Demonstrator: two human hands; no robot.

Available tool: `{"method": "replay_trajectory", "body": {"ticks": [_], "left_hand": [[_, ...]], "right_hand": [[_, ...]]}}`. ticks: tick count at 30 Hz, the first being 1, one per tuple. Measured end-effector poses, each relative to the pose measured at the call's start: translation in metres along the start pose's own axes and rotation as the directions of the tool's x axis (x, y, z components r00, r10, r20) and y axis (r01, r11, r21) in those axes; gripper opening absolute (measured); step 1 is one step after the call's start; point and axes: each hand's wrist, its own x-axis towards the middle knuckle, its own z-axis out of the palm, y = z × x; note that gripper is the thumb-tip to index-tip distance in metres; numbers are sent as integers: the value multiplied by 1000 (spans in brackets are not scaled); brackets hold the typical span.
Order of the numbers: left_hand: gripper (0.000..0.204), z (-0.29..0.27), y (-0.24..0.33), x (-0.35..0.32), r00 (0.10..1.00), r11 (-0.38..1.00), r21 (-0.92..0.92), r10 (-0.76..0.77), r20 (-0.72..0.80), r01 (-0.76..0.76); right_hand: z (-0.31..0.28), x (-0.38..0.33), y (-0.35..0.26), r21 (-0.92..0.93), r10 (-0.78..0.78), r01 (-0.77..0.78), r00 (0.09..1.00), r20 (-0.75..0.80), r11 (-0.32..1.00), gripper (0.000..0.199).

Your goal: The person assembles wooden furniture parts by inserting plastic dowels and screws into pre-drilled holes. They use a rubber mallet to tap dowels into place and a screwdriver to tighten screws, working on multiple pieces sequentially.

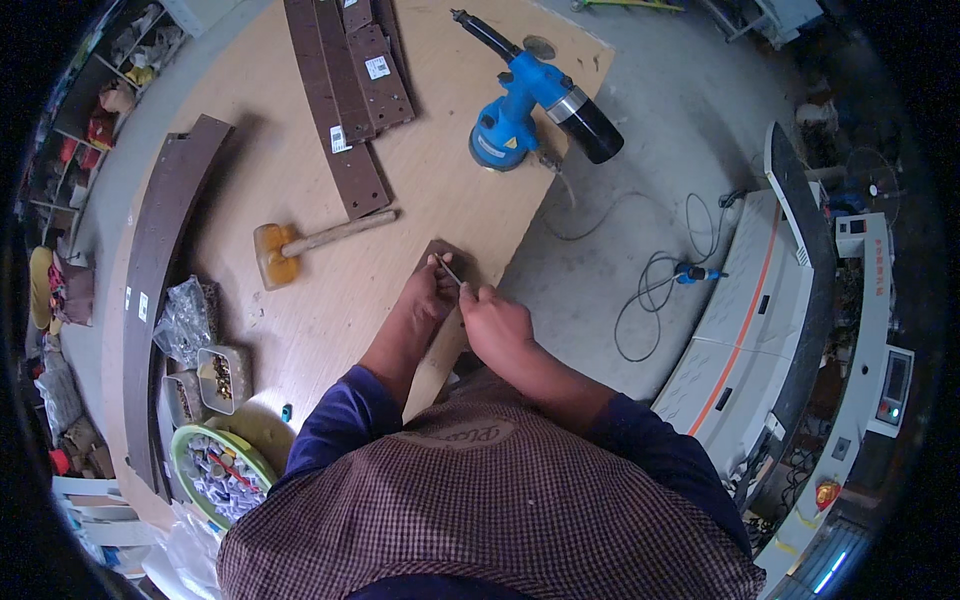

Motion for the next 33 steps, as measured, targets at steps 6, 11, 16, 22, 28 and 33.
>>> {"method": "replay_trajectory", "body": {"ticks": [6, 11, 16, 22, 28, 33], "left_hand": [[28, -48, -17, -29, 691, 433, 661, 699, 184, -614], [13, -104, -32, -98, 447, -497, 728, 578, 683, -472], [10, -111, -38, -100, 374, -686, 624, 504, 779, -376], [12, -113, -38, -97, 389, -681, 632, 504, 771, -371], [13, -114, -39, -97, 375, -674, 634, 515, 771, -378], [13, -114, -38, -100, 401, -646, 645, 508, 762, -408]], "right_hand": [[5, 11, -14, -225, -112, 126, 991, 74, 966, 36], [-28, 42, -26, -192, -176, 230, 948, 264, 954, 25], [-70, 120, -10, -49, -163, 243, 772, 614, 969, 20], [-62, 161, -23, -116, -62, 200, 709, 703, 973, 23], [-56, 161, 0, -119, -22, 117, 799, 601, 986, 24], [-72, 134, -14, -132, -27, 117, 839, 543, 984, 22]]}}
